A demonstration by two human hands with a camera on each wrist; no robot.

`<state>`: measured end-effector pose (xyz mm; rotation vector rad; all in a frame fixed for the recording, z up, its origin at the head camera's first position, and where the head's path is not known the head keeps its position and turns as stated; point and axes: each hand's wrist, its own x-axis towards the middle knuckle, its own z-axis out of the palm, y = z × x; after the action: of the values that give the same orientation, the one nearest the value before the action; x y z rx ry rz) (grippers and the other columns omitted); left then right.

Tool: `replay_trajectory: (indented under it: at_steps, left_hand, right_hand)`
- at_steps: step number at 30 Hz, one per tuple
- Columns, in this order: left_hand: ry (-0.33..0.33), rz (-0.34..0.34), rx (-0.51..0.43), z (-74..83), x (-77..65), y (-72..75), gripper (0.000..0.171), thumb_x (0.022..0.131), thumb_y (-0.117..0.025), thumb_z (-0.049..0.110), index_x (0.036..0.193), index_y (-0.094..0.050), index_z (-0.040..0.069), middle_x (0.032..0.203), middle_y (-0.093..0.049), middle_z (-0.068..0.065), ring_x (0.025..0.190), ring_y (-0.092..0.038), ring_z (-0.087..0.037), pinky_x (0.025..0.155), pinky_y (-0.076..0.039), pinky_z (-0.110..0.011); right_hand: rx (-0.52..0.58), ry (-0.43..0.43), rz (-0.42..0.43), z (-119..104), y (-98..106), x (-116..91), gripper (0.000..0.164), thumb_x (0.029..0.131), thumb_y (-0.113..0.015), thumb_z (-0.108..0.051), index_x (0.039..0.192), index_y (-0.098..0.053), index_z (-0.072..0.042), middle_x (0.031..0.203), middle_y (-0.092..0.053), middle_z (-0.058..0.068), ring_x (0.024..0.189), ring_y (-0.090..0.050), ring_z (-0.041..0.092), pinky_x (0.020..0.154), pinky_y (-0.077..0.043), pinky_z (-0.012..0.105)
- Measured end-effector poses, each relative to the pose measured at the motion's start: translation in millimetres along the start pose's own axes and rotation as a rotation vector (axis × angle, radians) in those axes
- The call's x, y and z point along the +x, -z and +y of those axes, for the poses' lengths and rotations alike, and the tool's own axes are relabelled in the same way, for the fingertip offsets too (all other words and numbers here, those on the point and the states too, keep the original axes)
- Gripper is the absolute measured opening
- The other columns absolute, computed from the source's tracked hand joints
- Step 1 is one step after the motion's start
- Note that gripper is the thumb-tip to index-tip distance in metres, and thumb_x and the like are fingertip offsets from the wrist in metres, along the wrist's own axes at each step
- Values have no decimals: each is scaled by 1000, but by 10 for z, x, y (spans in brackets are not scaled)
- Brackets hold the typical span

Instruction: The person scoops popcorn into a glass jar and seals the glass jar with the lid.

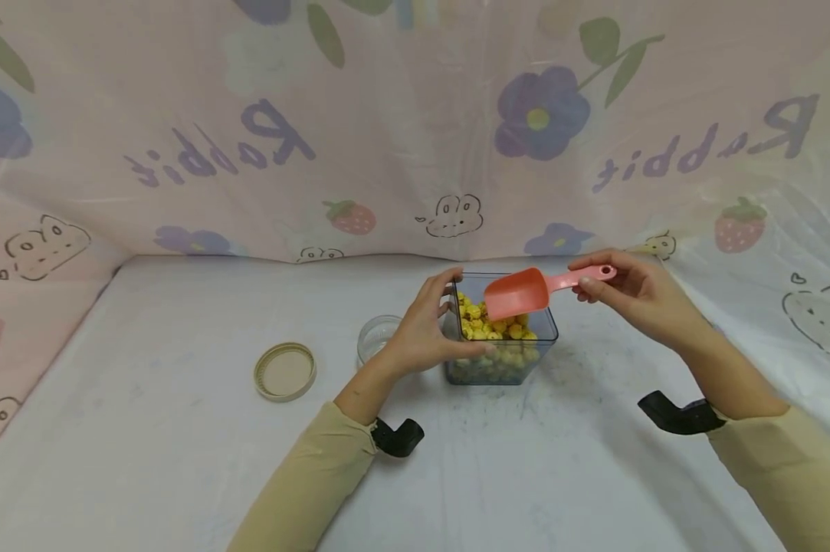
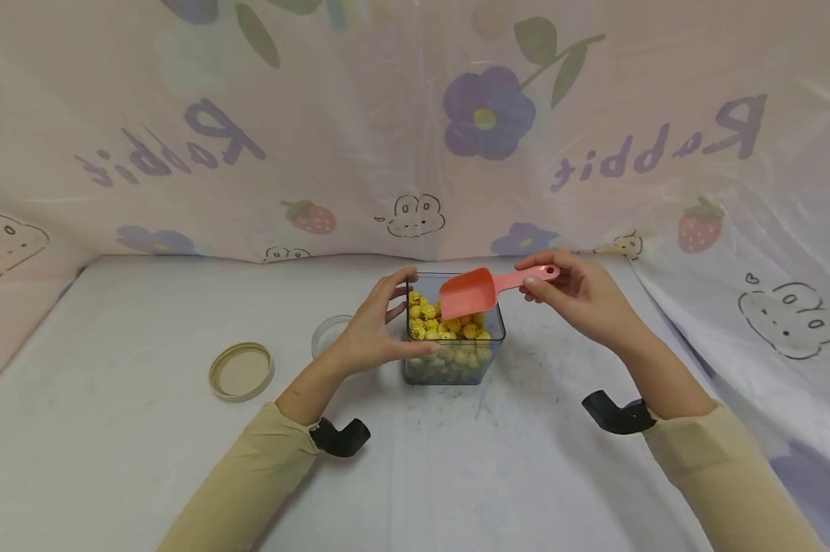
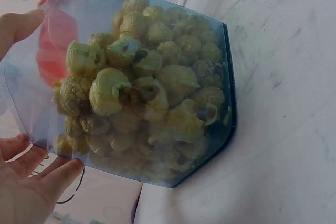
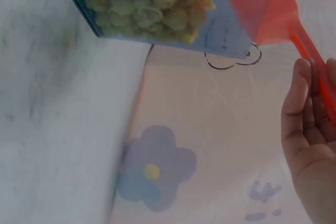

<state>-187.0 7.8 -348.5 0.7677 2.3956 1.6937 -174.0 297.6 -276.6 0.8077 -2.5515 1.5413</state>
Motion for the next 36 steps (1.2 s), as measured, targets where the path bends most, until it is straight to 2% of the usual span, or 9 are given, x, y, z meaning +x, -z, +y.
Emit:
replay_trajectory:
  at_steps: [5,17,26,36]
  left_hand:
    - [18,8,2,10,-7,13,101,69,-87,23,149,-25,18,149,-31,-5,135,-36,-19,113,-36,-34]
    - [2,-3,-10,-7,2,0,102,69,-87,21,149,-25,17,150,-30,-5,136,-35,-21,112,-36,-35]
    - [2,0,-25,-2,1,-1,101,69,-87,19,149,-25,16,150,-29,-7,137,-34,-26,113,-35,-36]
    - [14,-3,-15,-9,3,-5,101,70,-87,22,150,-25,18,150,-30,-5,136,-35,-19,113,-35,-33]
  right_hand:
    - [-137,-1,-36,-116,73,23,25,91,-56,7,116,-59,5,89,-64,-3,78,-65,6,74,-54,14]
    - [-277,-41,-79,-300,164,48,25,91,-59,4,117,-59,2,88,-64,-5,78,-65,6,69,-54,14]
    - [-450,7,-93,-424,168,93,25,90,-61,2,114,-62,-5,83,-66,-10,75,-64,1,67,-51,10]
    - [-533,26,-122,-405,122,119,29,87,-67,-2,115,-63,-9,86,-64,-6,74,-61,1,64,-49,12]
